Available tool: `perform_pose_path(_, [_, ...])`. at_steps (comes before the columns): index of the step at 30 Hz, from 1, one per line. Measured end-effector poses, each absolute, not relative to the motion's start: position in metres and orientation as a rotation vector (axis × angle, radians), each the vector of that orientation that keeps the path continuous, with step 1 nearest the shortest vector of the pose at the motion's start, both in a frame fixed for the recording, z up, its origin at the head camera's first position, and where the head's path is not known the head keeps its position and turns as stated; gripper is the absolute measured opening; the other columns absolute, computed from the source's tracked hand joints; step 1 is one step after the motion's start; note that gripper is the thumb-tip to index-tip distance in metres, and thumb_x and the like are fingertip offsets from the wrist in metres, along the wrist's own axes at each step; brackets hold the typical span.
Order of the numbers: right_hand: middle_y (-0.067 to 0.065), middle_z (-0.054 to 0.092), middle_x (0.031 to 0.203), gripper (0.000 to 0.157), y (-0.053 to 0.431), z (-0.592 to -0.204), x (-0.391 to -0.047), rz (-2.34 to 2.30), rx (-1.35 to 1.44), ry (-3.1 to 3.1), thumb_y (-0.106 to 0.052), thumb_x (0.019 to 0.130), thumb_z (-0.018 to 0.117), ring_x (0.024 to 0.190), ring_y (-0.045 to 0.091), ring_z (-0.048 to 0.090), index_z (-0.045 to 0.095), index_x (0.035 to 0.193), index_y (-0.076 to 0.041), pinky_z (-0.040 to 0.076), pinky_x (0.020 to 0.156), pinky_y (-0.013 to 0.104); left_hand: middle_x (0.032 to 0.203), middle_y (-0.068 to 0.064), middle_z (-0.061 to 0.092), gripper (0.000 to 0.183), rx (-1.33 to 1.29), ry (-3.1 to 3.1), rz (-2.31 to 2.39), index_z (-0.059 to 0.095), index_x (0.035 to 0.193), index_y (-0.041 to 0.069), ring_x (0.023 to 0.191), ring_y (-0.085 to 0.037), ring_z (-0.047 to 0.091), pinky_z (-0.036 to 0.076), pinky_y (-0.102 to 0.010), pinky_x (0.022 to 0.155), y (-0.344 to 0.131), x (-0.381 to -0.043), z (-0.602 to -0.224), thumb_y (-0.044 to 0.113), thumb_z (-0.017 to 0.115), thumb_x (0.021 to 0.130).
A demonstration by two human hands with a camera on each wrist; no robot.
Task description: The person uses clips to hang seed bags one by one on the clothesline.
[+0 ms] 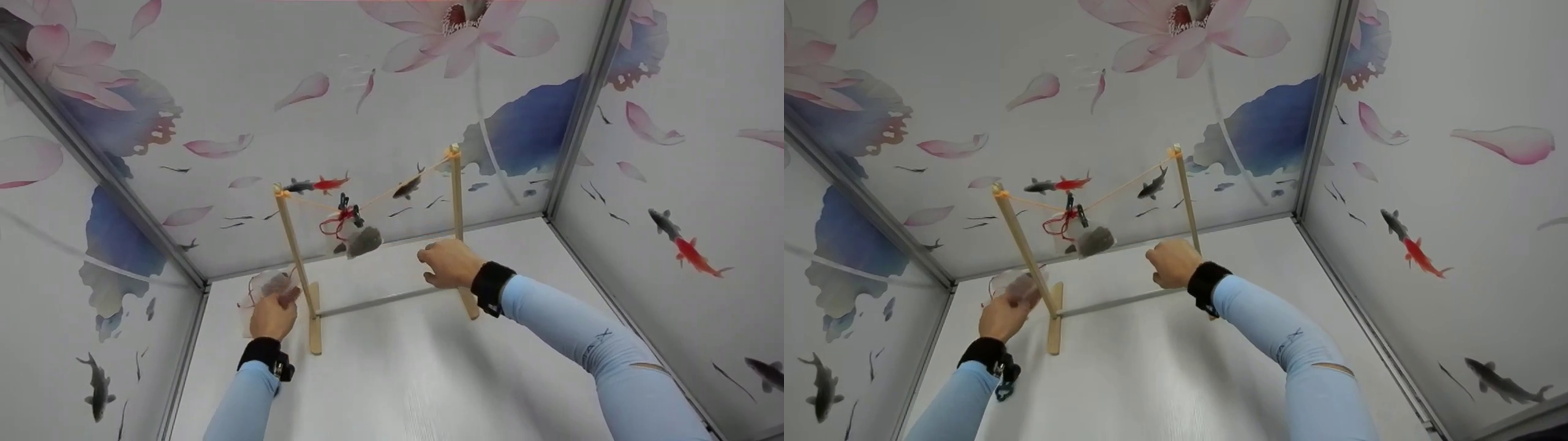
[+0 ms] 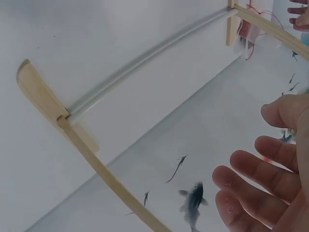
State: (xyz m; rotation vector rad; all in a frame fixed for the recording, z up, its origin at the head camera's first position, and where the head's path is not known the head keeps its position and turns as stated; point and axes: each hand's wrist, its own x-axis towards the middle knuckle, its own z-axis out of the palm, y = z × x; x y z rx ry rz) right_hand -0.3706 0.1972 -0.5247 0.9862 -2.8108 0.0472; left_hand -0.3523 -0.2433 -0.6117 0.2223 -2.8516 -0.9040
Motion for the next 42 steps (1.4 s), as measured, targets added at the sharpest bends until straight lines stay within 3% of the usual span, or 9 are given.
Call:
perform_pose_path(4, [0.012, 0.083, 0.103, 0.029, 0.206, -0.533, -0.366, 0.074, 0.98, -2.848, -0.026, 0.095, 0.085, 0.088, 0.033, 0.08, 0.078, 0.114, -0.005, 0.067, 0.076, 0.049, 0.135, -0.04, 0.069, 0.049, 0.291, -3.067, -0.786, 0.069, 0.136, -0.009, 0.121, -0.063, 0.065, 0.054, -0.071, 0.103, -0.268, -0.341, -0.642, 0.02, 0.064, 0.096])
perform_pose_path(8, [0.013, 0.083, 0.104, 0.03, 0.21, -0.538, -0.361, 0.074, 1.014, -2.872, -0.027, 0.095, 0.086, 0.088, 0.033, 0.08, 0.08, 0.114, -0.005, 0.067, 0.077, 0.049, 0.14, -0.046, 0.058, 0.055, 0.354, -3.212, -0.729, 0.064, 0.145, -0.009, 0.126, -0.064, 0.058, 0.05, -0.073, 0.108, -0.287, -0.325, -0.67, 0.015, 0.061, 0.096])
perform_pose_path(15, [0.011, 0.085, 0.108, 0.027, 0.213, -0.543, -0.354, 0.045, 1.072, -2.932, -0.029, 0.096, 0.084, 0.098, 0.033, 0.076, 0.083, 0.113, -0.008, 0.066, 0.081, 0.05, 0.127, -0.045, 0.058, 0.032, 0.327, -3.205, -0.649, 0.072, 0.124, -0.011, 0.106, -0.057, 0.068, 0.059, -0.067, 0.095, -0.298, -0.31, -0.697, 0.006, 0.064, 0.098])
perform_pose_path(22, [0.006, 0.087, 0.102, 0.026, 0.21, -0.549, -0.348, -0.014, 1.129, -2.881, -0.033, 0.095, 0.086, 0.089, 0.029, 0.072, 0.085, 0.108, -0.011, 0.056, 0.081, 0.043, 0.104, -0.034, 0.071, 0.015, 0.21, -3.162, -0.598, 0.076, 0.104, -0.009, 0.098, -0.048, 0.071, 0.061, -0.064, 0.091, -0.299, -0.314, -0.713, 0.002, 0.068, 0.097])
perform_pose_path(31, [0.008, 0.086, 0.107, 0.024, 0.206, -0.557, -0.341, 0.044, 1.129, -2.938, -0.029, 0.096, 0.085, 0.095, 0.025, 0.081, 0.084, 0.11, -0.009, 0.067, 0.079, 0.044, 0.099, -0.03, 0.073, 0.01, 0.184, -3.082, -0.667, 0.073, 0.1, -0.006, 0.094, -0.048, 0.072, 0.06, -0.064, 0.088, -0.289, -0.317, -0.698, 0.0, 0.065, 0.095])
perform_pose_path(38, [0.008, 0.087, 0.109, 0.022, 0.201, -0.559, -0.336, 0.116, 1.188, -2.934, -0.027, 0.098, 0.085, 0.099, 0.027, 0.082, 0.084, 0.111, -0.008, 0.067, 0.084, 0.044, 0.105, -0.031, 0.076, 0.017, 0.167, -2.984, -0.844, 0.063, 0.111, -0.006, 0.094, -0.048, 0.074, 0.058, -0.065, 0.088, -0.267, -0.323, -0.677, 0.003, 0.06, 0.097])
perform_pose_path(42, [0.006, 0.086, 0.103, 0.02, 0.196, -0.56, -0.333, 0.17, 1.23, -2.894, -0.026, 0.098, 0.084, 0.093, 0.024, 0.081, 0.084, 0.107, -0.009, 0.066, 0.081, 0.041, 0.102, -0.026, 0.078, 0.016, 0.076, -2.932, -0.977, 0.064, 0.114, -0.003, 0.085, -0.037, 0.073, 0.057, -0.053, 0.078, -0.243, -0.321, -0.653, 0.007, 0.058, 0.103])
